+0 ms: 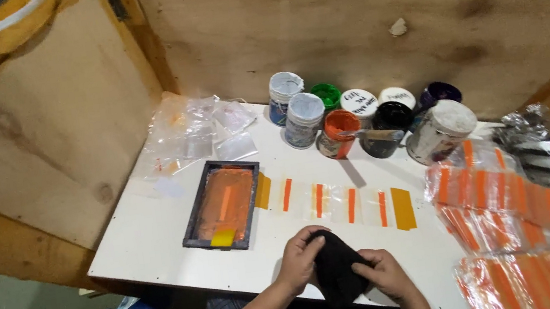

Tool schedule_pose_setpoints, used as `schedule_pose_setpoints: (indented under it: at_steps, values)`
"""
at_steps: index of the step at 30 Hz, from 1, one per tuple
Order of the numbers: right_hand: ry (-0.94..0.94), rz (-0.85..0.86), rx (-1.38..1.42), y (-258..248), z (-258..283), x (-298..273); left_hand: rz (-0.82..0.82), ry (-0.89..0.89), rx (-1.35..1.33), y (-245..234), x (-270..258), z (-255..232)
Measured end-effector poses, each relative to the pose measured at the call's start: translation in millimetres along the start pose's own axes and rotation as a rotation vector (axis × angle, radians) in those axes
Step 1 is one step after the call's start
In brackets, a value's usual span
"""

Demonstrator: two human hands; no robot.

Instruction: The person wipes a white table surface with a black cloth, cleaning around orange and yellow rectangular items. They move the items aside to wipe underneath them and then return them to the table.

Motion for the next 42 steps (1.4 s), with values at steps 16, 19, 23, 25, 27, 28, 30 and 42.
schedule_pose_setpoints:
  at_steps: [16,19,23,25,27,28,30,42]
  values:
    - [-0.077,-0.661,0.473,-67.5,27.8,30.0,0.247,0.159,1.418,48.9,6.6,9.7]
    - [-0.026,-0.496,0.364,-31.4,54.6,48.9,0.243,0.057,1.521,45.7,5.7,-1.4]
    - [0.204,-0.300,-0.419,5.0,95.2,68.4,0.279,-0.008,1.668,47.2,10.3,0.0]
    - [0.258,-0.214,-0.582,19.7,110.0,77.1,0.273,0.007,1.694,46.8,14.7,-0.5]
    - [0.366,-0.158,-0.687,30.2,117.8,82.8,0.266,0.055,1.616,49.9,16.2,-9.1]
    - [0.367,-0.161,-0.688,30.1,114.9,88.4,0.268,0.057,1.615,52.0,17.5,-11.4]
    - [0.442,0.048,-1.032,33.7,105.4,99.3,0.270,-0.007,1.695,52.8,20.3,-12.9]
    - [0.458,0.318,-1.338,55.3,126.6,85.3,0.267,-0.117,1.661,64.3,4.4,-47.2]
Point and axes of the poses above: each hand's wrist, its own x-axis towards the middle knuckle, its own y-axis out of the palm, z = x × y, the point moved 5 cm from there along x, towards the middle knuckle, and after that the axes turned 8 degrees about -y, right-handed, at the moved point
